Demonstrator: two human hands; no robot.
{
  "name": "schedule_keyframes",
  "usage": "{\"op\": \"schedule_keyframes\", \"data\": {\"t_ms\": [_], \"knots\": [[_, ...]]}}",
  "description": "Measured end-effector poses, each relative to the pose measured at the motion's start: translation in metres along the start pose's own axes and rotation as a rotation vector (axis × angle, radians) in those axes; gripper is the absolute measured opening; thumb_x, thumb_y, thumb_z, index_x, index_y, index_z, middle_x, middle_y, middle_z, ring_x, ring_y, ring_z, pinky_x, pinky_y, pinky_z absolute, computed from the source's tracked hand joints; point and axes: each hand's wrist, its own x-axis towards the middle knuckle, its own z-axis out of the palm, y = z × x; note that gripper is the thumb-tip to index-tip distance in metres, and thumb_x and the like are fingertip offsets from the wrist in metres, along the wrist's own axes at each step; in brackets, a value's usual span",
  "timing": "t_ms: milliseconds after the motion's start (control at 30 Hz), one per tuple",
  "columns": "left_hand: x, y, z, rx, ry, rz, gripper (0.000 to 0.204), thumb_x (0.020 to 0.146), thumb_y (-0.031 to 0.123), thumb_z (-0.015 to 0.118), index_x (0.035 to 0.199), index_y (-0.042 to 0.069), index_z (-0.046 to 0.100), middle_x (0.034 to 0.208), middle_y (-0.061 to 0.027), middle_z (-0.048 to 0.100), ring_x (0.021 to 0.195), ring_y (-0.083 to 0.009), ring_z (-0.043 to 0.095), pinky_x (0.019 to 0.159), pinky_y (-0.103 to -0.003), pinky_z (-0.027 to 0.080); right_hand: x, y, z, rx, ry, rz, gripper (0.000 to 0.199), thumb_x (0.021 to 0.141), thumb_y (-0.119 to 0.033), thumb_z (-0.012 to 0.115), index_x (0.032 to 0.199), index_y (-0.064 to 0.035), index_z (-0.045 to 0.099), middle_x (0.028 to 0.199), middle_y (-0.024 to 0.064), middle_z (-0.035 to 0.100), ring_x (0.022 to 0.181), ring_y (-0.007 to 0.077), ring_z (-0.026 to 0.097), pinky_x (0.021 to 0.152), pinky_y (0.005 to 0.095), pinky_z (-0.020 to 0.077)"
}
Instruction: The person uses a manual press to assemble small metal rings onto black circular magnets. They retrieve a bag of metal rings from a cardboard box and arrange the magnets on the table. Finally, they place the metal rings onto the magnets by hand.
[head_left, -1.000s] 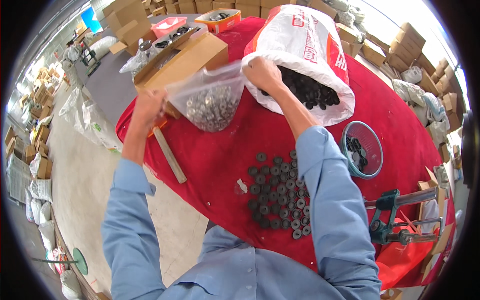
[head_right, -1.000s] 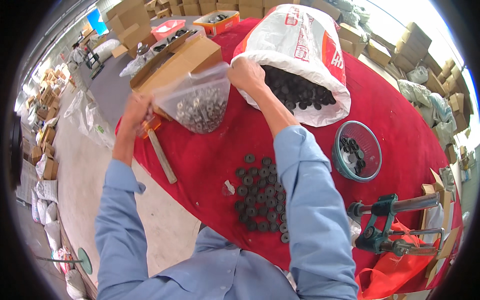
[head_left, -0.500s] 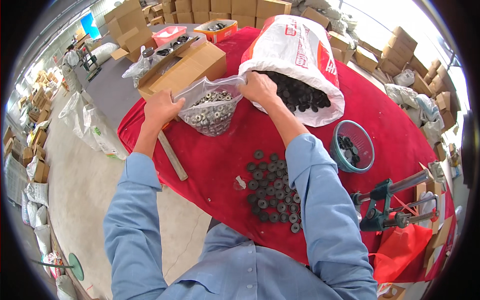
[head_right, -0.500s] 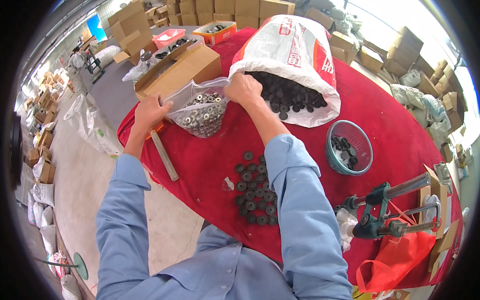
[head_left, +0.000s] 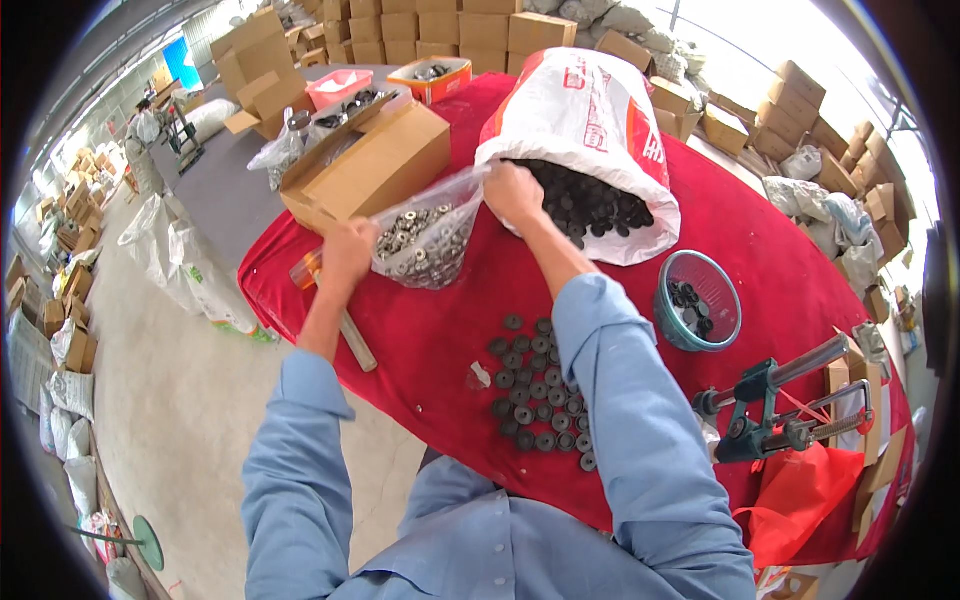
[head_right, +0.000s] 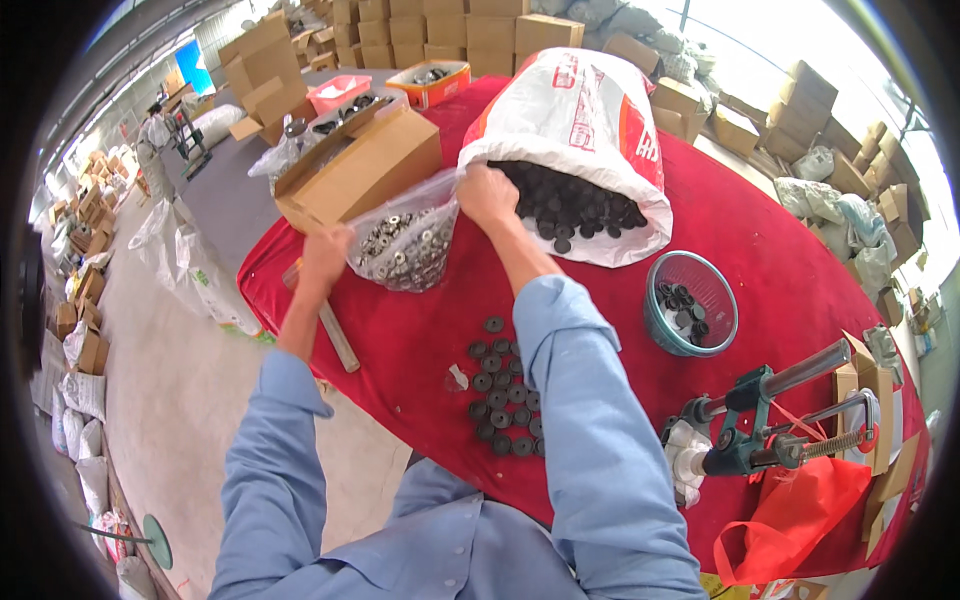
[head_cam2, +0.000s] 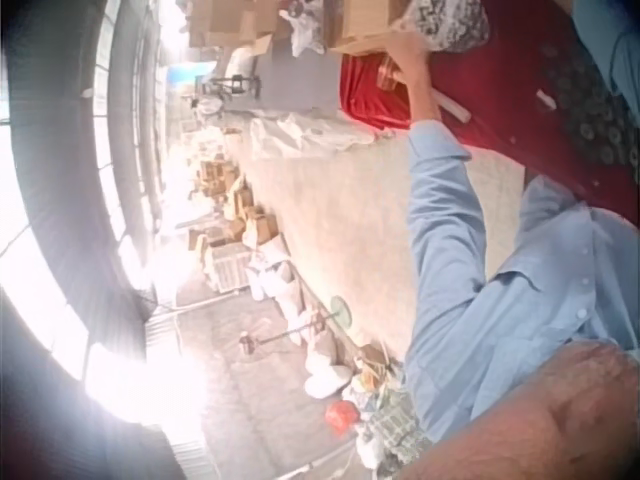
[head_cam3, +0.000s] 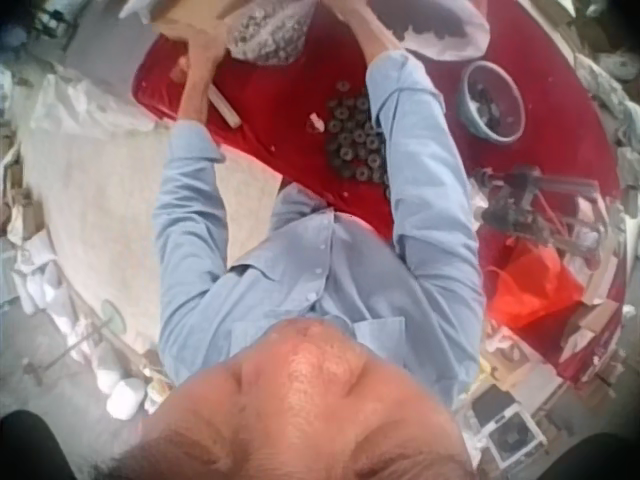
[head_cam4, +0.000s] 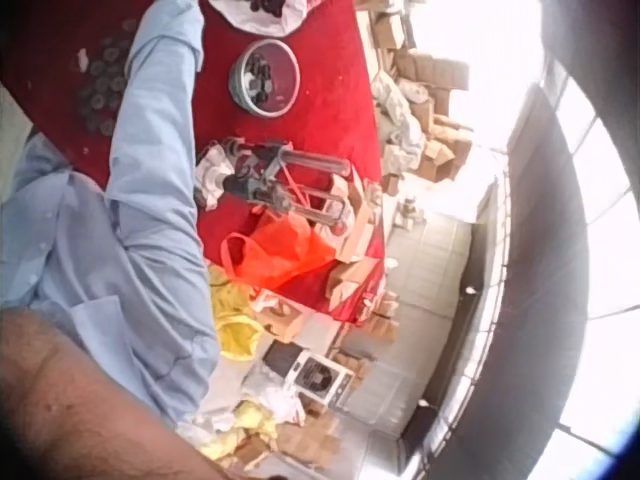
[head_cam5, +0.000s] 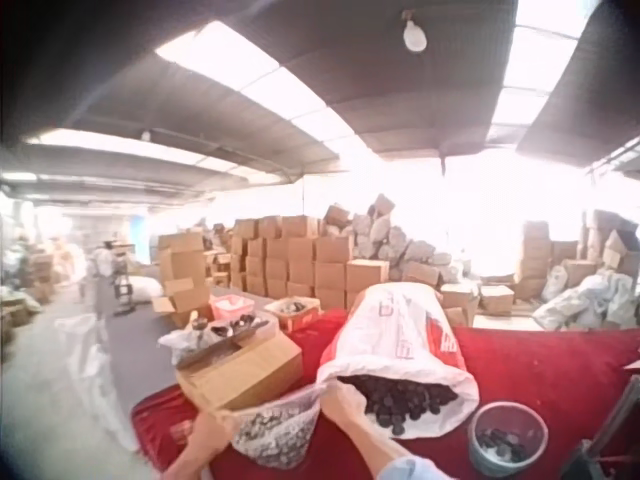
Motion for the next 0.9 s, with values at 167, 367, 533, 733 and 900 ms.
{"op": "schedule_keyframes", "data": {"t_ms": [167,367,533,733,900], "knots": [[0.019,0.015,-0.04,0.122,-0.049,-0.06,0.036,0.092,0.031,0.062,0.082,-0.002,0.073,0.084,-0.0277,0.07,0.083,-0.0443,0.071,0.073,-0.053,0.052,-0.01,-0.026,0.003,0.129,0.036,0.051,0.035,0.09,-0.031,0.06,0.103,-0.0049,0.079,0.106,0.0249,0.076,0.106,0.0442,0.072,0.096,0.053,0.0549],[0.014,0.093,-0.033,0.186,-0.037,0.281,0.035,0.098,0.03,0.062,0.087,-0.002,0.07,0.081,-0.027,0.069,0.081,-0.0467,0.068,0.076,-0.055,0.052,-0.037,-0.013,-0.048,0.424,0.175,0.083,0.035,0.09,-0.032,0.064,0.1,-0.0019,0.079,0.096,0.0234,0.077,0.096,0.0413,0.074,0.089,0.0463,0.0565],[0.069,0.053,0.024,0.521,-0.612,0.367,0.037,0.096,0.032,0.068,0.107,-0.002,0.074,0.109,-0.0265,0.073,0.106,-0.0438,0.068,0.095,-0.052,0.052,-0.144,-0.031,-0.114,0.787,0.116,0.016,0.032,0.098,-0.025,0.066,0.092,0.006,0.073,0.072,0.0068,0.07,0.062,0.0107,0.065,0.062,0.0287,0.0513],[0.104,0.008,0.106,0.465,-0.903,0.443,0.063,0.094,0.039,0.07,0.144,0.003,0.058,0.146,-0.0297,0.059,0.129,-0.0429,0.062,0.109,-0.049,0.049,-0.273,0.015,-0.16,0.836,0.312,0.296,0.028,0.101,-0.021,0.063,0.091,0.0041,0.072,0.075,0.0059,0.068,0.061,0.0092,0.06,0.057,0.0254,0.0459],[0.084,-0.035,0.143,0.667,-0.534,0.378,0.064,0.096,0.035,0.062,0.154,0.013,0.047,0.151,-0.0317,0.049,0.129,-0.0553,0.056,0.11,-0.058,0.045,-0.366,0.058,-0.146,0.848,0.338,0.538,0.026,0.102,-0.018,0.062,0.091,0.0033,0.07,0.077,0.0047,0.066,0.063,0.0083,0.057,0.058,0.0249,0.0452]]}}
